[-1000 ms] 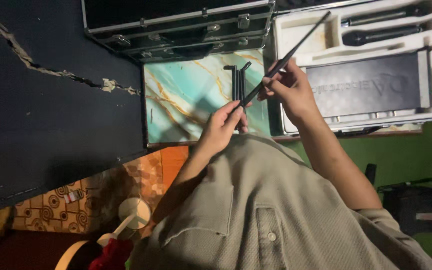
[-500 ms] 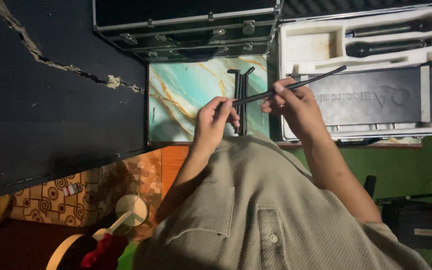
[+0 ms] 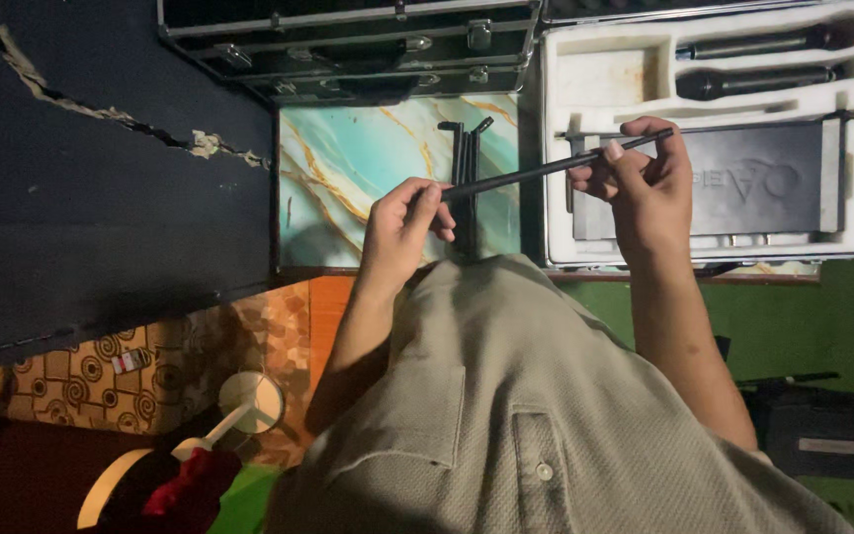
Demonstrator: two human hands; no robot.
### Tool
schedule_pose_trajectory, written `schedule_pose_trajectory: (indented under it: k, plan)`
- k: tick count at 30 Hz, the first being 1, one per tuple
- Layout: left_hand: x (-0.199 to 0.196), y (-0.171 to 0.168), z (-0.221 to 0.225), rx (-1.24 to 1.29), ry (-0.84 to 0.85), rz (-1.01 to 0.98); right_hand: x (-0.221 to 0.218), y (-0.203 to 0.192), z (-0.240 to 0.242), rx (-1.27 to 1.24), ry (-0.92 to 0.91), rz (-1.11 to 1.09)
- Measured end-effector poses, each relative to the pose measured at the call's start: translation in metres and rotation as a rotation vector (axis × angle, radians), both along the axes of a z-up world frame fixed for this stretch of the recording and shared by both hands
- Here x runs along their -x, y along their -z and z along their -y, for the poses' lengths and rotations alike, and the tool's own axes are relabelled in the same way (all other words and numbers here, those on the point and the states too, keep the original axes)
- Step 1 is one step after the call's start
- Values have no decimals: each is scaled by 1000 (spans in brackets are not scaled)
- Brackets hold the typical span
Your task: The person handles several black metal support rods, places them into a custom foam insert within a hard-shell equipment case, and presses them down into their designated slots.
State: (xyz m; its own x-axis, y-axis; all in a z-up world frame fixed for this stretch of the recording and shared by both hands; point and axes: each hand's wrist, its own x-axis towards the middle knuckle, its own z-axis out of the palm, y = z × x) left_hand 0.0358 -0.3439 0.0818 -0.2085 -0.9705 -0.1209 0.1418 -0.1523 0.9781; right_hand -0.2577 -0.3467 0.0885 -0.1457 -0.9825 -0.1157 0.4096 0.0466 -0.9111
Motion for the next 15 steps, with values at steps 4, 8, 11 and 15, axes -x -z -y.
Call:
schedule_pose_trajectory:
  k: [4,8,11,15]
  plan:
    - [1,3,-2,-29,-53,-29,13,6,-4,-11,37,170]
    - [4,6,-8,-42,-52,-75,21,6,-9,22,47,115]
    - [4,6,-9,-22,-66,-69,22,4,-11,42,65,60]
    - [1,6,-9,-79,-46,-149,24,8,-8,74,56,106]
